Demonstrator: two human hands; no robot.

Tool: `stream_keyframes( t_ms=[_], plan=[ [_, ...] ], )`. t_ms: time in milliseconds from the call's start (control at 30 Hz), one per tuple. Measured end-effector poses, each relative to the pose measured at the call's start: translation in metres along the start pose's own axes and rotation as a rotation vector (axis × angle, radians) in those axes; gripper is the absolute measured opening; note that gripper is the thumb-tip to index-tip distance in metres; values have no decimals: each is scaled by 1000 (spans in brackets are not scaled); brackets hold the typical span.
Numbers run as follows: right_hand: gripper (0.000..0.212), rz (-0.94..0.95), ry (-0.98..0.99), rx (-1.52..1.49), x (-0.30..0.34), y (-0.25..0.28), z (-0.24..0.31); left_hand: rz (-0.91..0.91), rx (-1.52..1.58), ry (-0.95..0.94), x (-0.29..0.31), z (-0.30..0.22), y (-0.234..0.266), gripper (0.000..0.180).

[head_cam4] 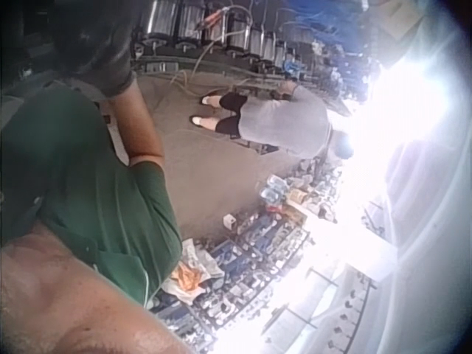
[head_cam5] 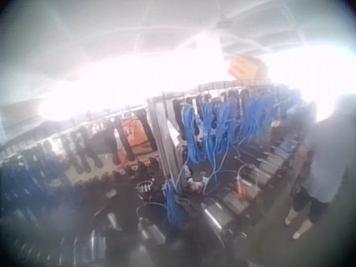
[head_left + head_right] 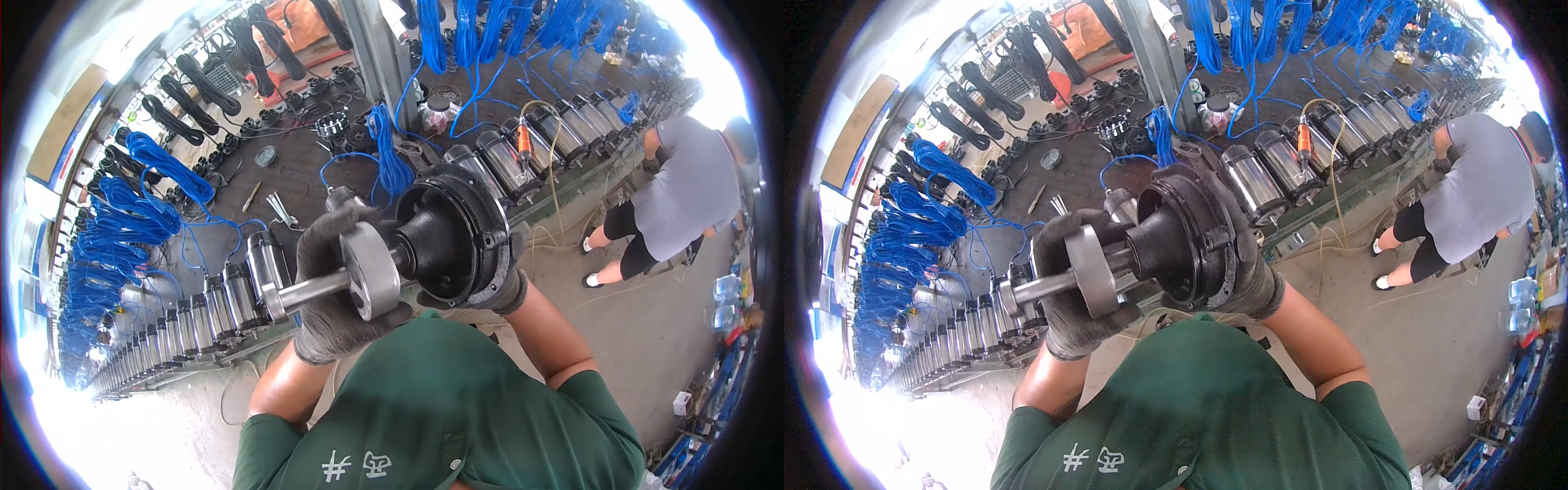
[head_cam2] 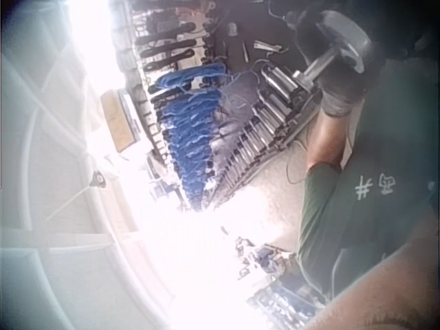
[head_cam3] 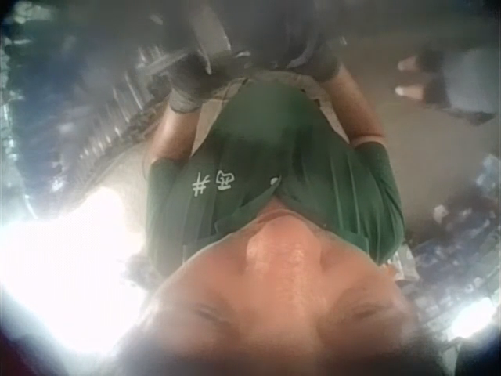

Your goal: The person assembles a submersible pump by securing the top casing with a pneumatic screwdriver, inserting the motor rotor assembly into a housing, and then organizing packaged components into a storage bin.

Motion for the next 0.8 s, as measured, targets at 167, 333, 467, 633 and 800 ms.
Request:
stream_keyframes(
  t_ms=[167,333,467,633,800],
  plan=[
    [96,-14,77,-410,27,22,-12,18,-56,-139,11,-15,-6,98],
    [51,-193,-455,-781,38,41,-25,4,-219,-286,29,-20,-8,80],
    [53,16,-307,-518,26,42,-27,59,-223,-406,44,-9,-14,68],
    [55,108,-238,-454,20,41,-19,150,-244,-470,49,-11,-16,67],
    [56,24,-202,-433,22,35,-18,70,-253,-470,52,-6,-10,65]
  ],
)
Point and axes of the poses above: each hand's wrist, its own x-axis away from the middle knuckle, its own y-axis out of the back of the hand, z = x × y, the point moved 8 cm from there along -x, towards the middle knuckle, and after that the axes turned 5 degrees about -y, right-handed, at the moved point
